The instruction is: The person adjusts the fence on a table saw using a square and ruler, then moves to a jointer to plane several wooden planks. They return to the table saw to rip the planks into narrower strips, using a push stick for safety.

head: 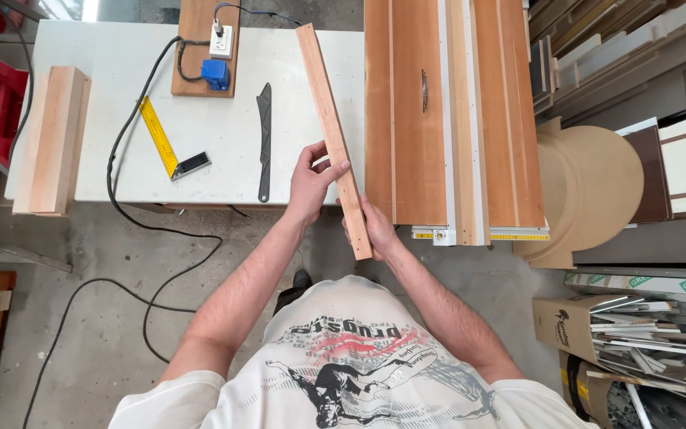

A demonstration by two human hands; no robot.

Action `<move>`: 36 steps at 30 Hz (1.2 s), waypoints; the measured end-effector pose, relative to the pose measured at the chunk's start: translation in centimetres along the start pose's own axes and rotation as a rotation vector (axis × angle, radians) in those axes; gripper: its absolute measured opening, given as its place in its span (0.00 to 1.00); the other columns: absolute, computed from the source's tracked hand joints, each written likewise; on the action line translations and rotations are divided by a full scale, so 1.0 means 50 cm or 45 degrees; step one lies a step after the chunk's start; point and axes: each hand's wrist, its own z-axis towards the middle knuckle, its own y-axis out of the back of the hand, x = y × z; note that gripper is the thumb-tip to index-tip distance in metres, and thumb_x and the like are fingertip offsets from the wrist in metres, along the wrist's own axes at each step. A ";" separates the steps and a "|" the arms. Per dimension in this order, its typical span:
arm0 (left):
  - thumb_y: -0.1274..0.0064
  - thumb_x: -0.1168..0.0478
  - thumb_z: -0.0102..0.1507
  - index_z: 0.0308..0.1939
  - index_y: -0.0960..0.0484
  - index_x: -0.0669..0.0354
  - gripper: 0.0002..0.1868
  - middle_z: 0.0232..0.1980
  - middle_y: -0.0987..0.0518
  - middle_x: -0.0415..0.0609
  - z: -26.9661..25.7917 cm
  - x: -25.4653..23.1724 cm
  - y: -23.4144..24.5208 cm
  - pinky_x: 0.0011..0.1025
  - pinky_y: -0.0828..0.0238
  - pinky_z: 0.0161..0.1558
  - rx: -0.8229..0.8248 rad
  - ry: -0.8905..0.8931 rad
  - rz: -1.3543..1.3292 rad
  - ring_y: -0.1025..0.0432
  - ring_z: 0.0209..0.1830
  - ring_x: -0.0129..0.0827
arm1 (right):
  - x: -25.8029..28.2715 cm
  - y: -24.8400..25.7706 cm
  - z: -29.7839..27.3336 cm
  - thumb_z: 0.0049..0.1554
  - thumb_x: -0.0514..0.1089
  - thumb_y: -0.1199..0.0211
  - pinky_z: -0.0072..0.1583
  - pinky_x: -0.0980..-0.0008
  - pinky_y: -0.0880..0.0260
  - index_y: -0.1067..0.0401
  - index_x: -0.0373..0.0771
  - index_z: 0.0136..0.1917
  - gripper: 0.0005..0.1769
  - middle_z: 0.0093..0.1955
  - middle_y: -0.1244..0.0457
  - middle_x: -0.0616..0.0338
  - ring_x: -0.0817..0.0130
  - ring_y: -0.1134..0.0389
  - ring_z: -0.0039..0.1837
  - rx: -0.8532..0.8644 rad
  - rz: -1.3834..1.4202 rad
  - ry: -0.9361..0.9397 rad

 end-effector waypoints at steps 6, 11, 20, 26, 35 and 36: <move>0.37 0.57 0.66 0.75 0.38 0.62 0.39 0.62 0.27 0.57 0.015 0.027 0.045 0.41 0.27 0.62 0.039 0.042 0.031 0.29 0.60 0.43 | -0.024 -0.031 -0.005 0.73 0.59 0.60 0.80 0.52 0.56 0.39 0.37 0.78 0.32 0.80 0.47 0.50 0.59 0.49 0.81 -0.356 -0.718 0.134; 0.43 0.66 0.66 0.82 0.63 0.57 0.51 0.68 0.31 0.66 0.034 0.159 0.061 0.47 0.23 0.60 0.073 0.264 0.112 0.28 0.64 0.53 | -0.153 0.061 0.036 0.69 0.64 0.52 0.74 0.54 0.40 0.31 0.49 0.74 0.28 0.71 0.36 0.52 0.56 0.39 0.75 -0.596 -1.033 0.085; 0.47 0.73 0.66 0.83 0.60 0.56 0.48 0.79 0.41 0.66 0.048 0.439 -0.086 0.54 0.33 0.68 0.305 0.575 -0.103 0.41 0.76 0.60 | -0.115 0.155 -0.156 0.37 0.55 0.16 0.82 0.45 0.62 0.60 0.37 0.84 0.75 0.84 0.72 0.30 0.32 0.66 0.83 -0.347 -1.462 0.104; 0.44 0.75 0.64 0.84 0.58 0.52 0.51 0.76 0.36 0.61 0.132 0.702 -0.230 0.46 0.25 0.60 0.333 0.508 -0.254 0.33 0.69 0.54 | -0.082 0.436 -0.131 0.38 0.51 0.19 0.80 0.48 0.51 0.49 0.34 0.81 0.66 0.84 0.60 0.36 0.37 0.52 0.80 -0.198 -2.107 0.100; 0.36 0.67 0.59 0.77 0.37 0.46 0.44 0.59 0.25 0.58 0.191 0.801 -0.377 0.39 0.18 0.49 0.078 0.394 0.167 0.25 0.54 0.45 | -0.040 0.637 -0.082 0.44 0.53 0.23 0.81 0.49 0.59 0.42 0.38 0.79 0.55 0.83 0.50 0.54 0.54 0.59 0.85 0.045 -2.634 0.255; 0.30 0.64 0.53 0.72 0.27 0.48 0.43 0.52 0.25 0.58 0.185 0.766 -0.393 0.36 0.18 0.47 -0.017 0.323 0.434 0.23 0.49 0.43 | -0.047 0.657 -0.073 0.45 0.54 0.24 0.81 0.48 0.59 0.41 0.39 0.78 0.53 0.83 0.50 0.56 0.54 0.61 0.86 0.080 -2.701 0.286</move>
